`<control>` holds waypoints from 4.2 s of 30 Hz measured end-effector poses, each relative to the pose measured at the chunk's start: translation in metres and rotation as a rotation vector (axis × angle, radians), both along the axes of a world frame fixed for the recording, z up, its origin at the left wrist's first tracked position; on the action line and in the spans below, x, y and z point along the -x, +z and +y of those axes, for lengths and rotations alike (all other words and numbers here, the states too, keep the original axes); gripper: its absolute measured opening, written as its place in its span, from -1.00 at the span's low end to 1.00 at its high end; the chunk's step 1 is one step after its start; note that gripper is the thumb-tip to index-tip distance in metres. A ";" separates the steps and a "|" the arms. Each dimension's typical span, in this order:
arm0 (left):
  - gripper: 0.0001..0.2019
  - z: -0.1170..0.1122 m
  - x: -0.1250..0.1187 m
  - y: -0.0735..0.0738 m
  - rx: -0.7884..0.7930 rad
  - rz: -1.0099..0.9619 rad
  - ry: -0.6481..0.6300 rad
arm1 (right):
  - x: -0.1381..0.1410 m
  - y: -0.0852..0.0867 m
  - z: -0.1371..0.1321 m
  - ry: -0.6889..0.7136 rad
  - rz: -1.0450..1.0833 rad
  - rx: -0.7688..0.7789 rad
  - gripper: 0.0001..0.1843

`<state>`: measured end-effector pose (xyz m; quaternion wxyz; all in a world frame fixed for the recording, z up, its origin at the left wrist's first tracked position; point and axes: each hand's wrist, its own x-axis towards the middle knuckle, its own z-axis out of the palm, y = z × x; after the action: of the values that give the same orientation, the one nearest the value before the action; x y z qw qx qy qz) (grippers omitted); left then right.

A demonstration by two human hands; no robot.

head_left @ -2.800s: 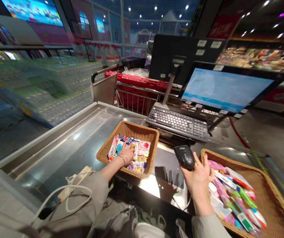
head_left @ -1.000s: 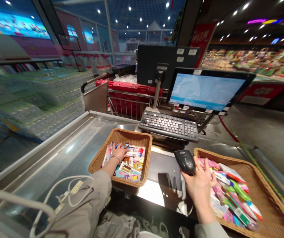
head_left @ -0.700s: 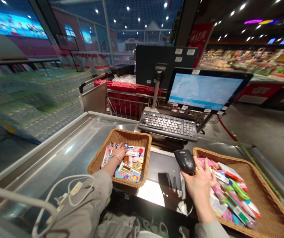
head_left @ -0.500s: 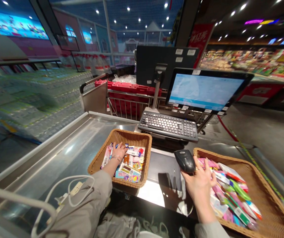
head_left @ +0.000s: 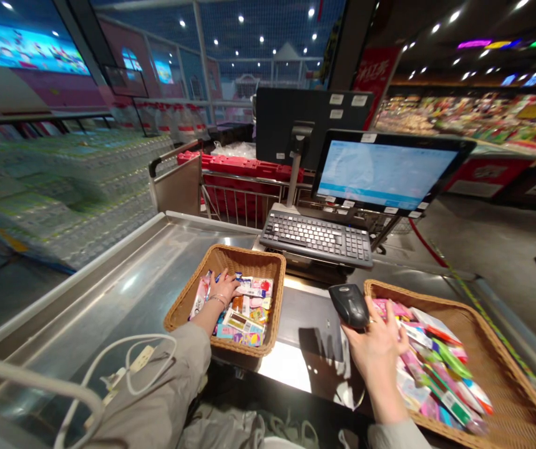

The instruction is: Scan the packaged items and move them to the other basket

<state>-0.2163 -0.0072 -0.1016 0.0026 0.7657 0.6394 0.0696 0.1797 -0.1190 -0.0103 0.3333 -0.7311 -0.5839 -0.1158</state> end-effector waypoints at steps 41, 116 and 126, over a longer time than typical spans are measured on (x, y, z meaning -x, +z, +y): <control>-0.77 -0.016 -0.062 0.093 -0.563 -0.078 -0.160 | 0.024 0.016 -0.008 0.073 -0.043 -0.031 -0.66; -0.77 -0.012 -0.174 0.117 -0.816 -0.202 -0.353 | -0.001 0.022 -0.027 -0.051 -0.089 -0.047 -0.70; -0.76 -0.009 -0.204 0.120 -0.805 -0.223 -0.457 | -0.027 0.013 -0.037 -0.174 -0.082 -0.135 -0.64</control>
<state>-0.0119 -0.0165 0.0179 -0.2103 0.8146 0.3728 0.3914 0.2066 -0.1558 0.0023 0.3465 -0.7493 -0.5224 -0.2133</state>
